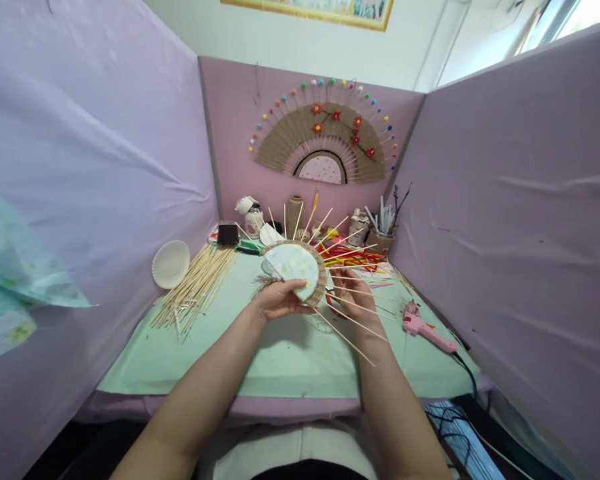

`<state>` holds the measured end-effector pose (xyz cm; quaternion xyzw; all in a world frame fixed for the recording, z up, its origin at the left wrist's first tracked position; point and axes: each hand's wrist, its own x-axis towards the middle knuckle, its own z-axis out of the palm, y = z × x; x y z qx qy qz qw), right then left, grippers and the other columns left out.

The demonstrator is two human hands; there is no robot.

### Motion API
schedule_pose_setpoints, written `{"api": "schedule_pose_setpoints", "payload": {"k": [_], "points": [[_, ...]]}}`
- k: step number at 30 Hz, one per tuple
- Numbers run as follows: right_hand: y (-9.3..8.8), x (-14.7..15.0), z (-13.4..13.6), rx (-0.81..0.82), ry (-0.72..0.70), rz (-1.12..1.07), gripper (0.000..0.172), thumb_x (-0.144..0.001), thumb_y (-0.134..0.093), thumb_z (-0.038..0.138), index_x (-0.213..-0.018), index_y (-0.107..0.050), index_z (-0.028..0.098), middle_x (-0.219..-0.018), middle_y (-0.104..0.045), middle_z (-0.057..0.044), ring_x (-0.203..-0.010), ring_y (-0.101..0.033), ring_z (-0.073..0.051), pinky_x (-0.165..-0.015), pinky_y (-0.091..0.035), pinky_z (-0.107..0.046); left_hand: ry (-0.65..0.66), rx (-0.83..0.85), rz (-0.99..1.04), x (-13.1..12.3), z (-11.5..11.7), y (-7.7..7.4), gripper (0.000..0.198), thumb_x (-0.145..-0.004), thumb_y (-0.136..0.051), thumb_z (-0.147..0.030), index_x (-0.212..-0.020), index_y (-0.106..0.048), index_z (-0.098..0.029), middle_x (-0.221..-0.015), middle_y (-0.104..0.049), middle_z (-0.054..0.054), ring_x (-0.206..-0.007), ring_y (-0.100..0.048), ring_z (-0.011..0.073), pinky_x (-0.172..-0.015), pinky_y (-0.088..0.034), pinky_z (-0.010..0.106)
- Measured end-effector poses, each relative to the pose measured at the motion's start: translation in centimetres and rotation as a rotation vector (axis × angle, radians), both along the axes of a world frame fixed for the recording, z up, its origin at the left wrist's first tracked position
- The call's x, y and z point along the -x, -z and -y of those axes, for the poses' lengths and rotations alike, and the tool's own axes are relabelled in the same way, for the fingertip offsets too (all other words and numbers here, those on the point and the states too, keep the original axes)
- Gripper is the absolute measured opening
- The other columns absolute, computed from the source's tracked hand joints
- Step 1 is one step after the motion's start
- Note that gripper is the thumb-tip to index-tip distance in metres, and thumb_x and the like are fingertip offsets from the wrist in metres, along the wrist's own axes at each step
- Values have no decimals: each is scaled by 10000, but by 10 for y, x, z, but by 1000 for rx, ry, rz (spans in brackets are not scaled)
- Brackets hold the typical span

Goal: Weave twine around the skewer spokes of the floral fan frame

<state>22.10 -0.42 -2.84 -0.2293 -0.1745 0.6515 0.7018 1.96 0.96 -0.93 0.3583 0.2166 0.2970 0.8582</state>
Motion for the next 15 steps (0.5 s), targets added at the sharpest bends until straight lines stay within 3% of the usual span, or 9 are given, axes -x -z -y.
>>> {"api": "schedule_pose_setpoints", "payload": {"k": [4, 10, 15], "points": [[-2, 0, 0, 46, 35, -85, 170, -781, -583, 44, -728, -613, 204, -722, -726, 3, -727, -713, -117, -670, -611, -218, 0, -15, -14, 0, -1, 1, 257, -805, -588, -109, -1060, -609, -132, -907, -726, 117, -762, -691, 226, -733, -561, 418], [-2, -2, 3, -52, 47, -112, 153, -797, -605, 60, -711, -617, 186, -685, -714, 18, -677, -706, -96, -660, -600, -182, -10, -37, -22, 1, -4, 3, 330, -770, -625, -137, -1098, -609, -111, -961, -713, 129, -797, -690, 225, -732, -547, 357], [2, -5, 4, -77, -23, -142, 149, -831, -573, 71, -748, -634, 178, -728, -736, 12, -721, -720, -106, -661, -604, -200, -26, -40, -23, 2, -4, 3, 399, -736, -636, -118, -1134, -607, -126, -1013, -704, 119, -809, -684, 207, -728, -527, 326]]}}
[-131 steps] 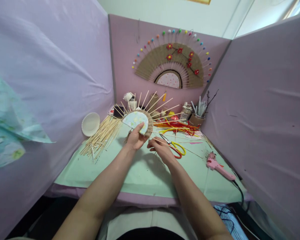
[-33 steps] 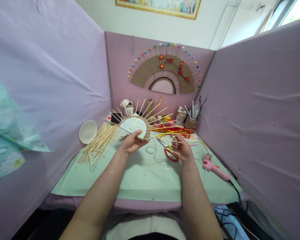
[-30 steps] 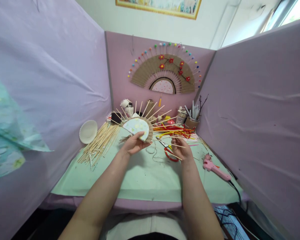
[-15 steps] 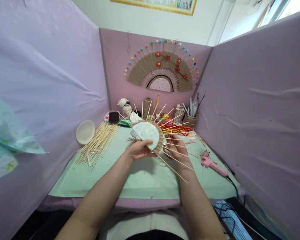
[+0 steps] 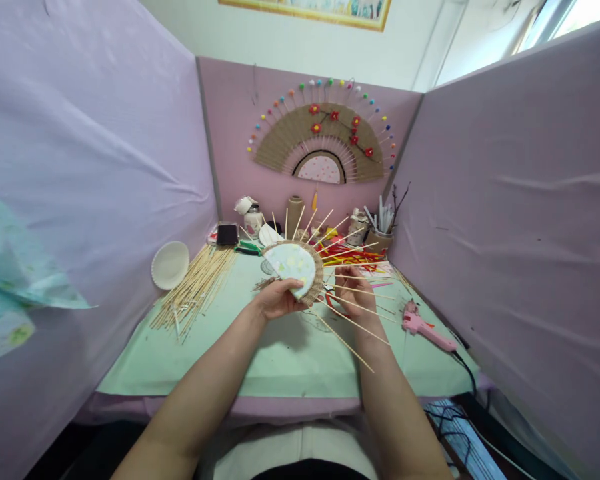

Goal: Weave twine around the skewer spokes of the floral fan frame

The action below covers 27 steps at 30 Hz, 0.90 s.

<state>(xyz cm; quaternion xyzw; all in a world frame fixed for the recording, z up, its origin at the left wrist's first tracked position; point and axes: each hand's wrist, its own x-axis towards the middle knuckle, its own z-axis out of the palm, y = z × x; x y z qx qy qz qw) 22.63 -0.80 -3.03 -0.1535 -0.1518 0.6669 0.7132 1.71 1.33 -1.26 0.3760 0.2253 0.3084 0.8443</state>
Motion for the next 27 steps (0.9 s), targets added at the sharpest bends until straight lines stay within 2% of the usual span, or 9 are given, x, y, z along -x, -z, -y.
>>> {"api": "schedule_pose_setpoints", "payload": {"k": [6, 14, 17, 20, 23, 27], "points": [[0, -4, -1, 52, -36, -14, 121, -844, -574, 92, -787, -636, 178, -747, -744, 5, -698, -716, -110, -635, -601, -202, 35, -37, 0, -1, 1, 1, 361, -728, -634, -130, -1089, -632, -115, -982, -713, 126, -778, -685, 215, -654, -521, 307], [-2, -1, -1, 14, 70, -34, 122, -824, -578, 81, -743, -593, 171, -701, -704, 16, -652, -679, -85, -608, -576, -175, -113, -29, 37, -3, -2, 1, 359, -715, -629, -69, -1069, -635, -124, -943, -724, 97, -770, -683, 185, -664, -536, 278], [-2, -3, 0, -6, -2, -27, 133, -834, -568, 116, -718, -542, 178, -646, -647, 48, -497, -580, -52, -462, -499, -144, -154, -10, 45, -1, -6, -2, 379, -739, -603, -65, -1112, -614, -130, -954, -724, 104, -809, -694, 195, -687, -546, 281], [-2, -6, 2, -66, -88, -13, 226, -861, -559, 168, -660, -457, 185, -560, -534, 83, -381, -436, -28, -360, -380, -122, -218, 8, 60, 3, -8, -6, 469, -751, -576, -44, -1206, -573, -161, -960, -728, 88, -836, -703, 197, -706, -557, 284], [-2, -8, 3, -122, -43, -14, 269, -867, -557, 179, -639, -416, 191, -512, -440, 97, -364, -381, -30, -335, -321, -119, -280, 8, 98, 7, -11, -8, 511, -756, -574, -42, -1251, -545, -166, -944, -732, 75, -837, -708, 198, -699, -568, 281], [0, -8, 3, -143, 35, 0, 231, -846, -586, 193, -664, -444, 190, -495, -396, 102, -361, -344, -33, -327, -299, -119, -364, -3, 160, 11, -17, -9, 512, -760, -579, -52, -1257, -544, -166, -924, -732, 62, -821, -711, 182, -699, -572, 259]]}}
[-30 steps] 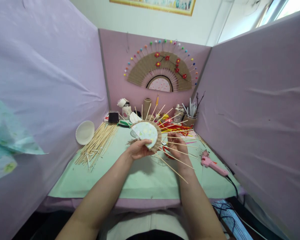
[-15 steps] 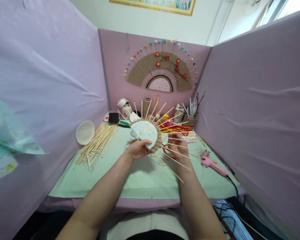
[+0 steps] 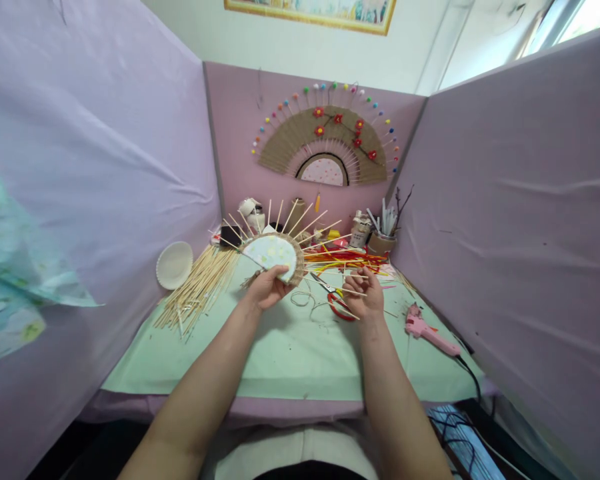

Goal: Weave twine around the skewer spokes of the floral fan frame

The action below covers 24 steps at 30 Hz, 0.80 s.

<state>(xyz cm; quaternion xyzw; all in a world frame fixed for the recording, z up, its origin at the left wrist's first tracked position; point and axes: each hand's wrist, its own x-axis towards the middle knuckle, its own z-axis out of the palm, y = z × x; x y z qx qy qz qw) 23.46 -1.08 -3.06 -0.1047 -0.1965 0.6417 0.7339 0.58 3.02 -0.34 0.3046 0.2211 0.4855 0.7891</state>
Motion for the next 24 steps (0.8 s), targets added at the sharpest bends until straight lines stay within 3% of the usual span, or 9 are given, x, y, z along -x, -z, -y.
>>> {"api": "schedule_pose_setpoints", "payload": {"k": [7, 14, 19, 24], "points": [[-6, 1, 6, -89, 116, 136, 199, -816, -648, 245, -699, -501, 180, -527, -405, 99, -384, -333, -20, -361, -335, -110, -51, 36, -16, 1, -1, -4, 493, -763, -566, -38, -1242, -554, -151, -897, -732, 65, -781, -712, 181, -662, -576, 253], [-10, -5, 7, -73, 214, 170, 337, -796, -695, 237, -612, -419, 177, -487, -359, 105, -367, -317, -16, -322, -295, -102, -2, 17, -81, 1, 3, -3, 535, -751, -584, -31, -1265, -538, -171, -897, -737, 62, -779, -715, 197, -667, -583, 276], [-7, -6, 5, -6, 140, 115, 262, -854, -621, 211, -666, -440, 195, -468, -356, 115, -340, -331, -27, -321, -338, -109, 78, -5, -80, 3, 2, 0, 555, -744, -598, -55, -1287, -524, -145, -990, -733, 103, -877, -710, 223, -722, -573, 283], [0, -5, -2, 155, -47, 83, 247, -851, -565, 115, -662, -430, 199, -470, -424, 113, -324, -372, -28, -296, -328, -92, 118, 11, -60, 4, 2, 0, 602, -744, -597, -80, -1333, -477, -104, -982, -731, 119, -871, -710, 228, -712, -554, 271]]}}
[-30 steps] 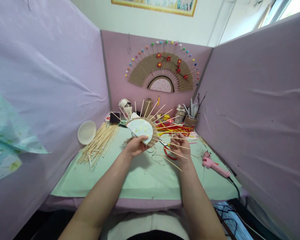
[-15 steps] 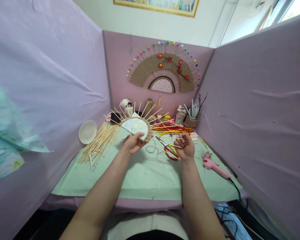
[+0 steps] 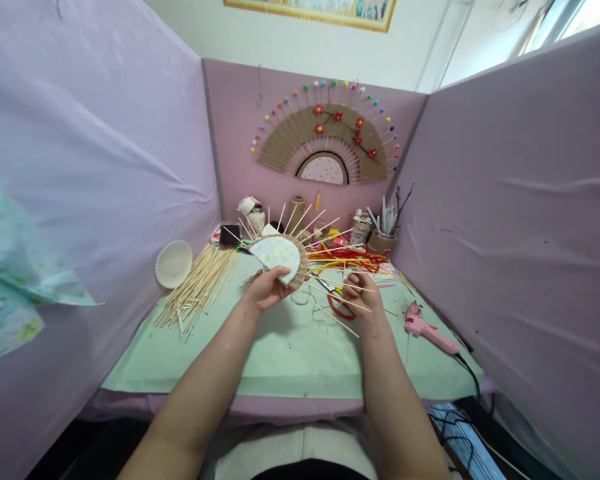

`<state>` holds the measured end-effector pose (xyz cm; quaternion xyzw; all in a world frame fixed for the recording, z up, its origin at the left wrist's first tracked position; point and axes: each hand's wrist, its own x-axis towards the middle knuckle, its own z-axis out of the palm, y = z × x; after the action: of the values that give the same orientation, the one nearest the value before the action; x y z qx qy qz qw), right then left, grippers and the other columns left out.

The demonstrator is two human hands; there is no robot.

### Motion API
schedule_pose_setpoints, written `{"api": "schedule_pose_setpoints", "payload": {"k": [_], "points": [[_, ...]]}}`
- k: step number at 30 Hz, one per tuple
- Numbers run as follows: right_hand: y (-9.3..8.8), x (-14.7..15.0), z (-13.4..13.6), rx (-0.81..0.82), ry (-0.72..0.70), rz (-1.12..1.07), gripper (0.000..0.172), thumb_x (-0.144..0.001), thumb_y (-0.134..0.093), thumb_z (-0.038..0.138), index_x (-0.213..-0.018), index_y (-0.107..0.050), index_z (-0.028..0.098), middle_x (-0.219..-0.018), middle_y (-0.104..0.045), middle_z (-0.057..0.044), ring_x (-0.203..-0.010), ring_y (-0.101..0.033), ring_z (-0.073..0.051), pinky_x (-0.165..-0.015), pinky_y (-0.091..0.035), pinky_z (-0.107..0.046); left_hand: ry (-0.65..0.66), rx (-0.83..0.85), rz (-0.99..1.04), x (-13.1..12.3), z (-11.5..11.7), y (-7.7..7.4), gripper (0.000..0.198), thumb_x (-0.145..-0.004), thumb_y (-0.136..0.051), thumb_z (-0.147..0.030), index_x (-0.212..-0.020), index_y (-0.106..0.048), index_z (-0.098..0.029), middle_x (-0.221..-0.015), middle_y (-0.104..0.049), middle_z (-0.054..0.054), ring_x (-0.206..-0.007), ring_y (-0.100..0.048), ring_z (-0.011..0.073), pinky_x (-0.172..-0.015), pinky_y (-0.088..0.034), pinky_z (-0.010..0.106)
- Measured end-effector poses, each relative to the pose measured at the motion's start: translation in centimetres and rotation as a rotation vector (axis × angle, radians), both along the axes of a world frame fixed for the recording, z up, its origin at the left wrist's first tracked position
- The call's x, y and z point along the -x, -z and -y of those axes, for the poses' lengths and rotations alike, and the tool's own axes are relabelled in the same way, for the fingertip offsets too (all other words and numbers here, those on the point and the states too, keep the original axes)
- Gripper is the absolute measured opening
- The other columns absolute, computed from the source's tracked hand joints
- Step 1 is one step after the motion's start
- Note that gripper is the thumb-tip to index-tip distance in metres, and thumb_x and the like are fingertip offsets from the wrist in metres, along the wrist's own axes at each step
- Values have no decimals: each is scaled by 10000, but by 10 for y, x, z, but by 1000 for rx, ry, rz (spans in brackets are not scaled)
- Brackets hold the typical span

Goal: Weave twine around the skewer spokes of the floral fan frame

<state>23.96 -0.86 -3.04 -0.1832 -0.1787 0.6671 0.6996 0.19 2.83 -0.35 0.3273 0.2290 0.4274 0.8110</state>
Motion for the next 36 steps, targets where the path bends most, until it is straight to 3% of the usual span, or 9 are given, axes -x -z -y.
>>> {"api": "schedule_pose_setpoints", "payload": {"k": [3, 6, 8, 15, 21, 27, 36], "points": [[2, 0, -5, 120, -59, -65, 184, -860, -518, 82, -713, -493, 190, -528, -557, 81, -384, -505, -40, -346, -426, -99, 51, 16, -3, -3, 2, 2, 581, -739, -593, -80, -1310, -494, -121, -967, -735, 110, -863, -714, 222, -708, -549, 266], [2, 1, -8, 155, -9, -131, 148, -831, -531, 42, -781, -559, 178, -697, -696, 4, -598, -679, -85, -494, -557, -155, 133, 31, -28, -7, 7, 5, 471, -730, -586, -84, -1199, -562, -118, -936, -739, 109, -830, -717, 214, -691, -548, 262], [1, 4, -8, 144, 12, -133, 157, -808, -543, 27, -789, -580, 178, -763, -726, -25, -712, -717, -115, -585, -597, -198, 173, 32, -36, -11, 10, 7, 423, -719, -590, -78, -1139, -586, -120, -926, -741, 104, -821, -716, 213, -728, -555, 292], [-6, 21, -2, 66, 73, -68, 161, -776, -552, 56, -756, -602, 208, -762, -738, -4, -792, -727, -142, -693, -615, -255, 216, 14, -48, -19, 14, 13, 519, -687, -615, -43, -1199, -585, -128, -986, -739, 108, -925, -695, 235, -864, -526, 372], [-19, 33, 8, 26, -16, -5, 144, -832, -507, 104, -777, -609, 189, -749, -728, -23, -714, -711, -158, -616, -614, -277, 316, -38, -81, -18, 16, 17, 561, -660, -635, -63, -1215, -599, -137, -1045, -729, 131, -934, -694, 255, -788, -537, 340], [-17, 28, 8, 48, 196, -149, 235, -866, -470, 66, -727, -577, 222, -680, -709, 19, -664, -691, -101, -614, -608, -208, 381, -77, -76, -17, 16, 16, 588, -667, -635, -81, -1247, -580, -155, -1062, -723, 142, -914, -701, 268, -753, -539, 348], [-13, 24, 8, -47, 240, -138, 233, -874, -487, 82, -727, -615, 209, -696, -719, 29, -690, -697, -93, -685, -609, -205, 399, -86, -24, -17, 19, 12, 597, -688, -613, -53, -1273, -557, -156, -1087, -713, 145, -1031, -665, 300, -871, -526, 455]]}}
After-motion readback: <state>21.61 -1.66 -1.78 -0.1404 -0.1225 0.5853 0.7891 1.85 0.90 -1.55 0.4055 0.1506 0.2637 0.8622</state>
